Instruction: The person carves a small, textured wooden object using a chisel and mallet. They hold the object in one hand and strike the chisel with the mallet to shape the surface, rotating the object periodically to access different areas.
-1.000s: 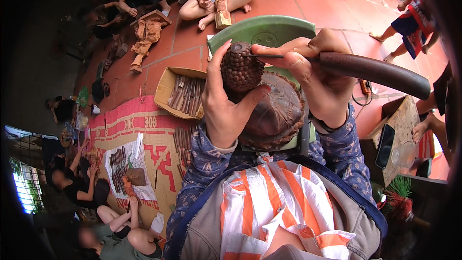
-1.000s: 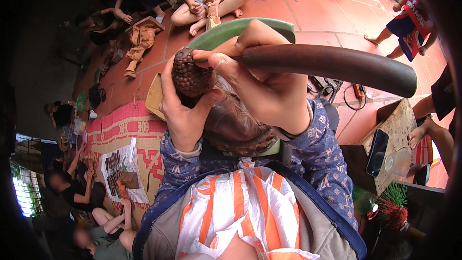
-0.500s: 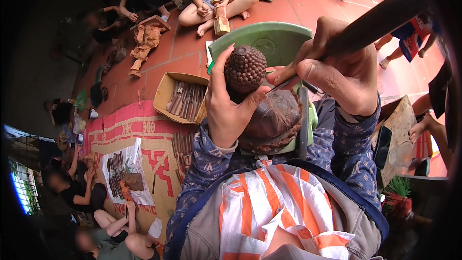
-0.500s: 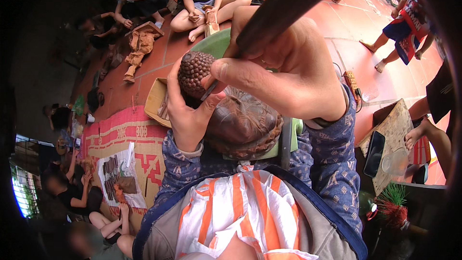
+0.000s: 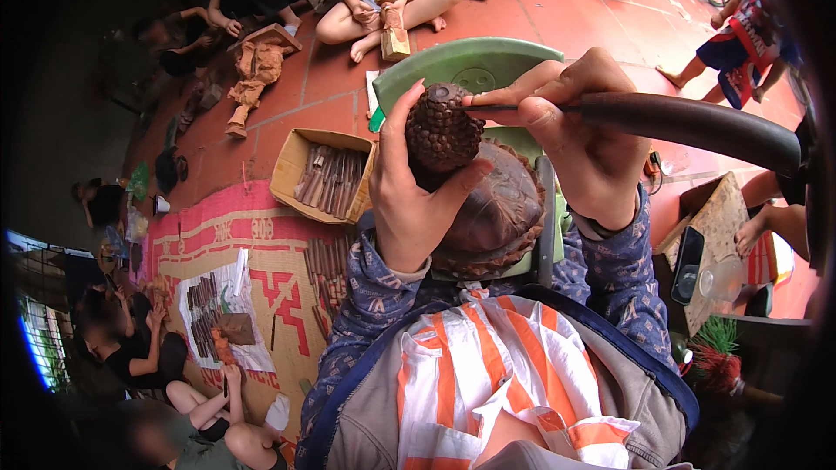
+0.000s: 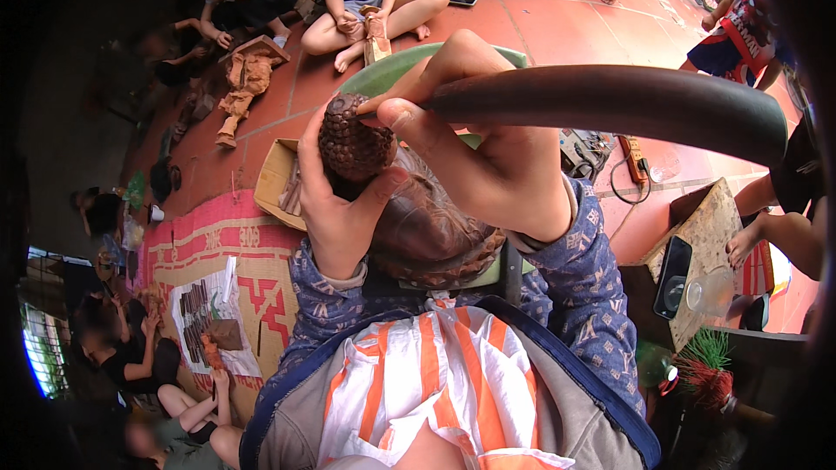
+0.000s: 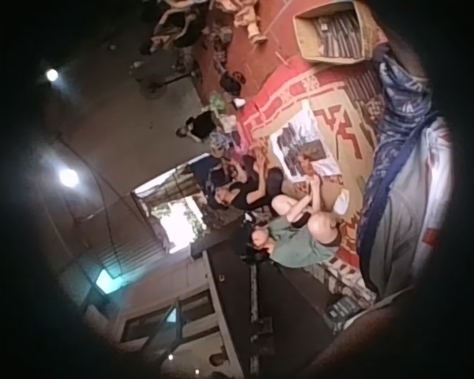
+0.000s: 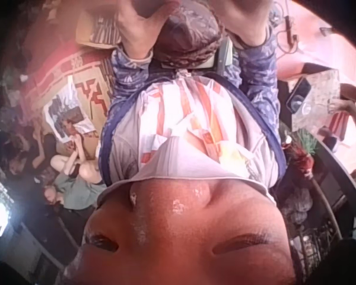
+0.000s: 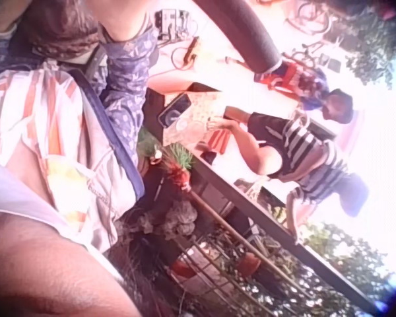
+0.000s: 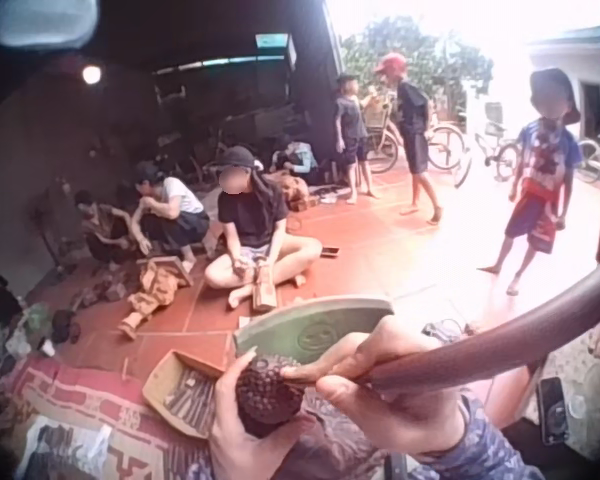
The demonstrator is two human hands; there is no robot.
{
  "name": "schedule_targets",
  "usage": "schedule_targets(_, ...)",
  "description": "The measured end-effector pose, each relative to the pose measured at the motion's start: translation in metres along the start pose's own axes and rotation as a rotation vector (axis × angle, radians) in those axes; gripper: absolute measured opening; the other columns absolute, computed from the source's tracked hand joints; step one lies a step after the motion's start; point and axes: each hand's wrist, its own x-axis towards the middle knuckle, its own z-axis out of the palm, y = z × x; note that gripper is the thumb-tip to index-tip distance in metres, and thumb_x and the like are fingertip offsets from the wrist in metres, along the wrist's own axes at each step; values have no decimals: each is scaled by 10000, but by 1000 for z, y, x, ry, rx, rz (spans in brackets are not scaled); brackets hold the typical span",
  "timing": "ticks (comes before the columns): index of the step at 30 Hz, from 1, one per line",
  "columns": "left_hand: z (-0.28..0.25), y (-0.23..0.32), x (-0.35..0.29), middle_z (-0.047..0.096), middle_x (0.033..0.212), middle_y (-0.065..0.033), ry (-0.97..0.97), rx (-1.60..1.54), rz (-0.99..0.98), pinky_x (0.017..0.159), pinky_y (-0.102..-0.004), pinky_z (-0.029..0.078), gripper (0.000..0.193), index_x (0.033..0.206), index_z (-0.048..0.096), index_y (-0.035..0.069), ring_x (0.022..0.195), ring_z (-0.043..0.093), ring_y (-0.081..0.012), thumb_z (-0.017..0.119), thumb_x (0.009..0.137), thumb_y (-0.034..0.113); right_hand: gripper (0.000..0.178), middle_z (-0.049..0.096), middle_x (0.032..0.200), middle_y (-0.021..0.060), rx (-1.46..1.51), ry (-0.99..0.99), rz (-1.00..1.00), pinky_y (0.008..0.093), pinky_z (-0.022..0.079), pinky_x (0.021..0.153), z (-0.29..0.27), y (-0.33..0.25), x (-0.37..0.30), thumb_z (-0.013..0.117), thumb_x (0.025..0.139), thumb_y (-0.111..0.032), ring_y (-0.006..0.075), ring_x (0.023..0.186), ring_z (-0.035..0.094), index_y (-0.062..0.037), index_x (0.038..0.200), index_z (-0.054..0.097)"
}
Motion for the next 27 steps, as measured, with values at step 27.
schedule_targets(27, -28, 24, -5, 536, 1146, -109, 55, 136, 438, 924, -398, 459, 522, 1115, 630, 86, 1111, 507, -289, 836, 701, 330, 158, 695, 842, 171, 172, -240, 141, 318, 522, 691, -18, -11, -17, 708, 806, 1, 198, 790, 674, -2, 818, 551)
